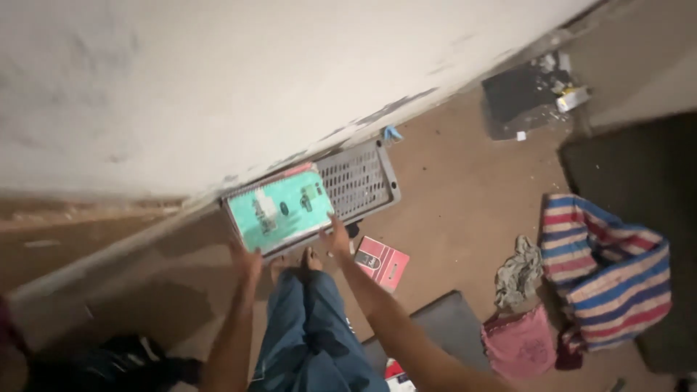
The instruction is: Organizing and looking through various books and papers on the floor.
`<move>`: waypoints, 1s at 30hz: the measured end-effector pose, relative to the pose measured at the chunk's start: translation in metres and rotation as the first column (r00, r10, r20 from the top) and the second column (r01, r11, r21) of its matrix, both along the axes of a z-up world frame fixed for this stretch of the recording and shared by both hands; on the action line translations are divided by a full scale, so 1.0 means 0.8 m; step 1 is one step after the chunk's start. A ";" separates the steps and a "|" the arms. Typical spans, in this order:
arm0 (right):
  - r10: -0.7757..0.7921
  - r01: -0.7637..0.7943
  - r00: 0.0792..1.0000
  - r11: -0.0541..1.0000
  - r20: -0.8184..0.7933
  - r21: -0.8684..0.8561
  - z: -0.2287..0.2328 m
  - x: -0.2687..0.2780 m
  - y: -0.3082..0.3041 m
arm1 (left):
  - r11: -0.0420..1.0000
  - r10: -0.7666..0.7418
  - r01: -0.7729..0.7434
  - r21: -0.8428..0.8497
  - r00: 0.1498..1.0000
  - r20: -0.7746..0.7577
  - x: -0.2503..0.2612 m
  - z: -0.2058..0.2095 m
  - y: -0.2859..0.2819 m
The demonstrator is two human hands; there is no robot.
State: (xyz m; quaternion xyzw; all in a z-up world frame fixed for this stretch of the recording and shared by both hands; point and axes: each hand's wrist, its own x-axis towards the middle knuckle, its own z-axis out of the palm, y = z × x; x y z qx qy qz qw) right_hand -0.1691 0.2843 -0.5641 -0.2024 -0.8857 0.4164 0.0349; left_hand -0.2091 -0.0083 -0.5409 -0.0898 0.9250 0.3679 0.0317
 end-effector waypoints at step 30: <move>-0.999 0.871 -0.027 -0.038 0.029 -0.490 0.364 0.315 -0.244 | -0.088 -0.882 0.662 0.744 -0.399 0.251 0.166 0.291 0.158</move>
